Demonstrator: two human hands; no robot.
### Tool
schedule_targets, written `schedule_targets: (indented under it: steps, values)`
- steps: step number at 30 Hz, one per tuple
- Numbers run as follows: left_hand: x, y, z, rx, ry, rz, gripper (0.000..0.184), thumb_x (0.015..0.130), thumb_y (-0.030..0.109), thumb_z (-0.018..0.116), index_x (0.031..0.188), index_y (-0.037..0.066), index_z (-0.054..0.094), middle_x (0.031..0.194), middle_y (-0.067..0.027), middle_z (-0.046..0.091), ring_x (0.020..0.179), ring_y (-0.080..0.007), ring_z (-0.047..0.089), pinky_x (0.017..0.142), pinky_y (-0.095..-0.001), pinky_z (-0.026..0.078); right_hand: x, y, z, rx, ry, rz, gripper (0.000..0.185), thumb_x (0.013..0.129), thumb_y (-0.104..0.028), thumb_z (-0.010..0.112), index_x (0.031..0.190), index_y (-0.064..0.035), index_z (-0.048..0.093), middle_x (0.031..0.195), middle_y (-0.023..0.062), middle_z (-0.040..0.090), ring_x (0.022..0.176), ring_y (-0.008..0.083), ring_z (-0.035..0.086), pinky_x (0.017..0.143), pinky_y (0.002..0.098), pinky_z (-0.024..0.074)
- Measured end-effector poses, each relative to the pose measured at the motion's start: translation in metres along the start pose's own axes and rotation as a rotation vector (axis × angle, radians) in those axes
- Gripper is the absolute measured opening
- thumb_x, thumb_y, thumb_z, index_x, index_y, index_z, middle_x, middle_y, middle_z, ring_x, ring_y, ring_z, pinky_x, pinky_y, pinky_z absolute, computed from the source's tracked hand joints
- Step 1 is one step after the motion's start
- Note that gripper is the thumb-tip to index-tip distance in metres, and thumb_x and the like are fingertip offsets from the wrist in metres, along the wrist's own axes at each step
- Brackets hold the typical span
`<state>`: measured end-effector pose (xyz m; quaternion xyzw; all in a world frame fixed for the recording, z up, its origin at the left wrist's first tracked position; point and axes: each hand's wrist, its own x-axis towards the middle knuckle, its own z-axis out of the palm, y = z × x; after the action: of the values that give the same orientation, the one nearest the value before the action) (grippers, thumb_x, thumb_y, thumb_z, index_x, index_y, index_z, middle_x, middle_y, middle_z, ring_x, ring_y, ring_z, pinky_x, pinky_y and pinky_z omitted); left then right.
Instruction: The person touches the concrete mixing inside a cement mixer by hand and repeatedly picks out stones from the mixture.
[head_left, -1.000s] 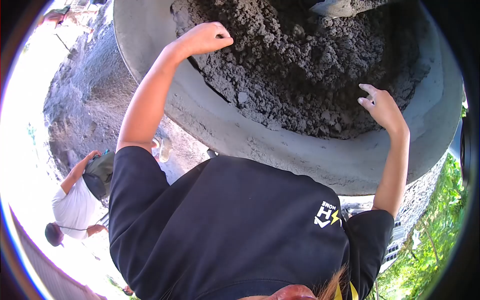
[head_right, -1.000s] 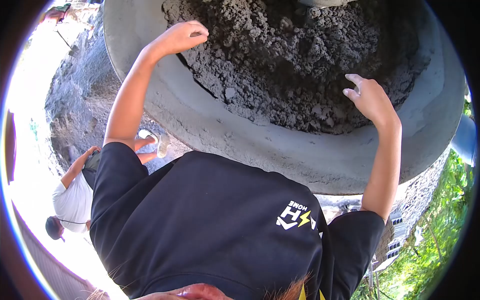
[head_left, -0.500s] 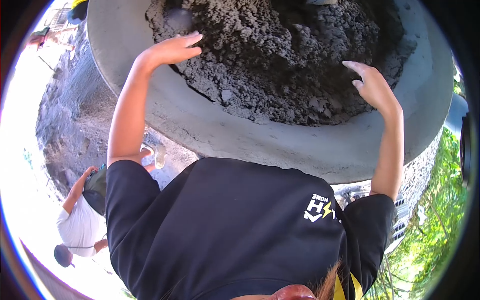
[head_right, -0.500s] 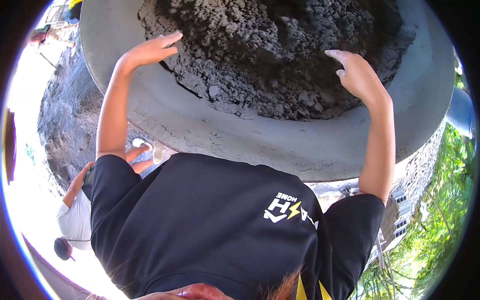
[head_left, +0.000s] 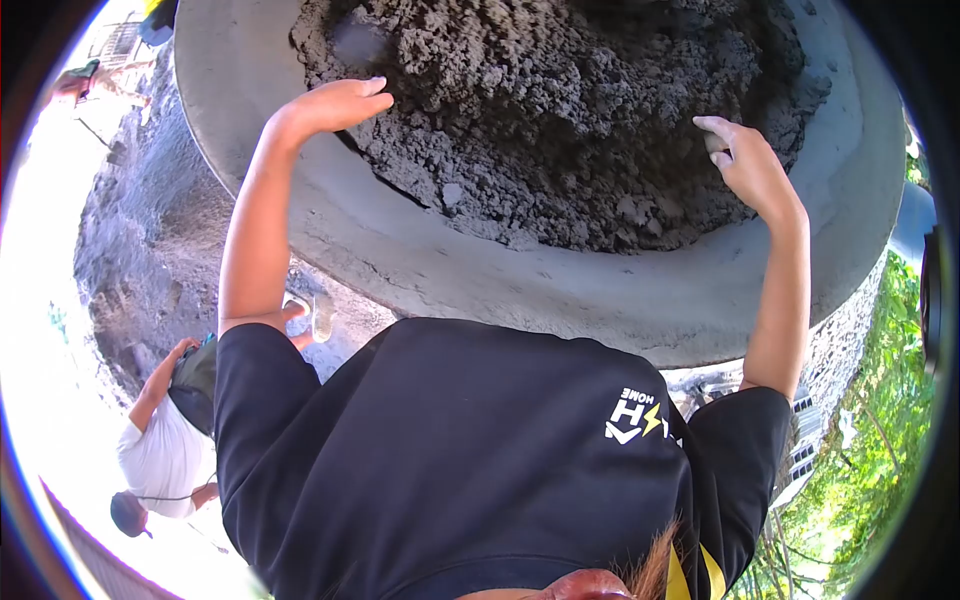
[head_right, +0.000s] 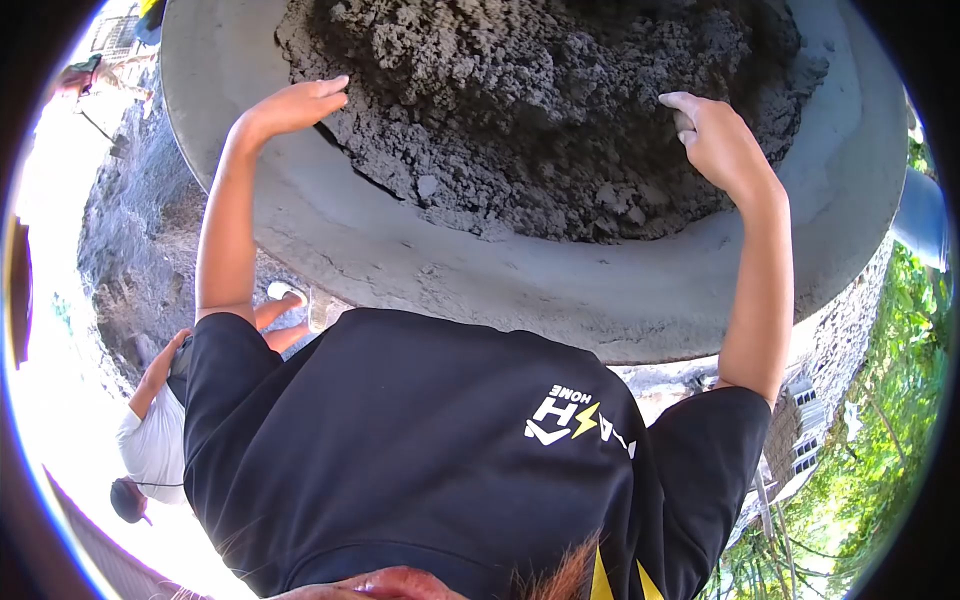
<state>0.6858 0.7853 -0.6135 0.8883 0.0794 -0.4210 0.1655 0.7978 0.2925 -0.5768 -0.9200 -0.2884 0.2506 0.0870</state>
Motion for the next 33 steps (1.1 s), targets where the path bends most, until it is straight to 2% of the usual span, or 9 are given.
schedule_targets:
  steps: [2, 6, 11, 13, 17, 23, 27, 28, 33]
  values:
    - [-0.006, 0.007, -0.003, -0.081, -0.013, -0.069, 0.072, 0.099, 0.041, 0.042, 0.156, 0.006, 0.016, 0.159, -0.0157, 0.027, 0.148, -0.0274, 0.025, 0.120, -0.0352, 0.021, 0.002, 0.006, 0.002, -0.029, 0.116, -0.181, 0.049, 0.085, -0.002, 0.063, 0.133, -0.0066, 0.057, 0.118, 0.0200, 0.065, 0.110, 0.0345, 0.061, 0.101, 0.0387, 0.0451]
    - [0.002, -0.003, 0.002, 0.115, 0.250, -0.004, 0.075, 0.097, 0.039, 0.044, 0.157, 0.007, 0.012, 0.165, -0.0143, 0.000, 0.151, -0.0313, 0.007, 0.122, -0.0393, 0.016, 0.000, -0.003, -0.006, 0.029, -0.127, 0.047, 0.046, 0.087, -0.005, 0.062, 0.133, -0.0033, 0.057, 0.138, 0.0183, 0.054, 0.130, 0.0350, 0.049, 0.110, 0.0401, 0.0392]
    - [0.002, -0.009, 0.000, 0.039, 0.326, 0.047, 0.071, 0.096, 0.038, 0.043, 0.157, 0.013, 0.016, 0.164, -0.0140, 0.006, 0.151, -0.0292, 0.014, 0.121, -0.0377, 0.019, -0.002, -0.009, -0.007, 0.023, -0.157, 0.074, 0.046, 0.088, -0.006, 0.063, 0.133, -0.0022, 0.056, 0.138, 0.0177, 0.055, 0.130, 0.0345, 0.050, 0.111, 0.0406, 0.0387]
    - [-0.004, 0.000, -0.011, -0.027, 0.033, -0.204, 0.067, 0.096, 0.037, 0.042, 0.157, 0.021, 0.020, 0.164, -0.0124, 0.008, 0.148, -0.0307, 0.024, 0.120, -0.0379, 0.023, -0.002, -0.011, -0.008, 0.019, -0.164, 0.075, 0.046, 0.088, -0.006, 0.063, 0.133, -0.0023, 0.056, 0.138, 0.0179, 0.055, 0.129, 0.0347, 0.050, 0.110, 0.0406, 0.0388]
    - [0.006, -0.025, -0.005, 0.072, 0.039, -0.135, 0.064, 0.096, 0.037, 0.042, 0.156, 0.024, 0.023, 0.164, -0.0111, 0.009, 0.144, -0.0325, 0.032, 0.118, -0.0397, 0.027, -0.001, -0.013, -0.008, 0.031, -0.182, 0.075, 0.046, 0.088, -0.009, 0.064, 0.133, -0.0020, 0.056, 0.137, 0.0191, 0.055, 0.128, 0.0355, 0.050, 0.110, 0.0411, 0.0389]
    - [-0.011, -0.017, -0.011, 0.210, 0.545, -0.375, 0.067, 0.094, 0.041, 0.042, 0.155, 0.018, 0.027, 0.165, -0.0116, 0.003, 0.140, -0.0374, 0.038, 0.117, -0.0445, 0.029, 0.001, -0.016, -0.008, 0.009, -0.176, 0.081, 0.045, 0.090, -0.018, 0.064, 0.130, -0.0005, 0.058, 0.135, 0.0213, 0.056, 0.127, 0.0364, 0.051, 0.109, 0.0417, 0.0391]
    - [-0.019, -0.017, -0.011, 0.037, 1.099, -0.383, 0.053, 0.091, 0.019, 0.046, 0.141, 0.004, 0.046, 0.155, -0.0216, 0.029, 0.141, -0.0432, 0.031, 0.113, -0.0519, 0.029, -0.001, -0.027, -0.014, 0.030, -0.194, 0.124, 0.044, 0.093, -0.020, 0.061, 0.132, 0.0007, 0.057, 0.136, 0.0220, 0.055, 0.128, 0.0364, 0.051, 0.110, 0.0406, 0.0381]
    - [-0.025, -0.023, -0.025, -0.093, 0.952, -0.403, 0.063, 0.088, 0.018, 0.048, 0.148, 0.007, 0.037, 0.163, -0.0194, 0.005, 0.146, -0.0478, 0.014, 0.117, -0.0562, 0.018, -0.002, -0.028, -0.014, 0.028, -0.193, 0.118, 0.044, 0.093, -0.020, 0.061, 0.132, 0.0007, 0.057, 0.136, 0.0220, 0.055, 0.128, 0.0364, 0.051, 0.110, 0.0406, 0.0381]
    - [-0.026, -0.039, -0.030, -0.195, 1.172, -0.386, 0.060, 0.087, 0.017, 0.049, 0.145, 0.006, 0.042, 0.161, -0.0216, 0.012, 0.145, -0.0470, 0.016, 0.117, -0.0549, 0.021, 0.001, -0.032, -0.012, 0.020, -0.183, 0.097, 0.044, 0.094, -0.022, 0.060, 0.131, 0.0003, 0.057, 0.135, 0.0224, 0.056, 0.127, 0.0367, 0.052, 0.109, 0.0410, 0.0384]
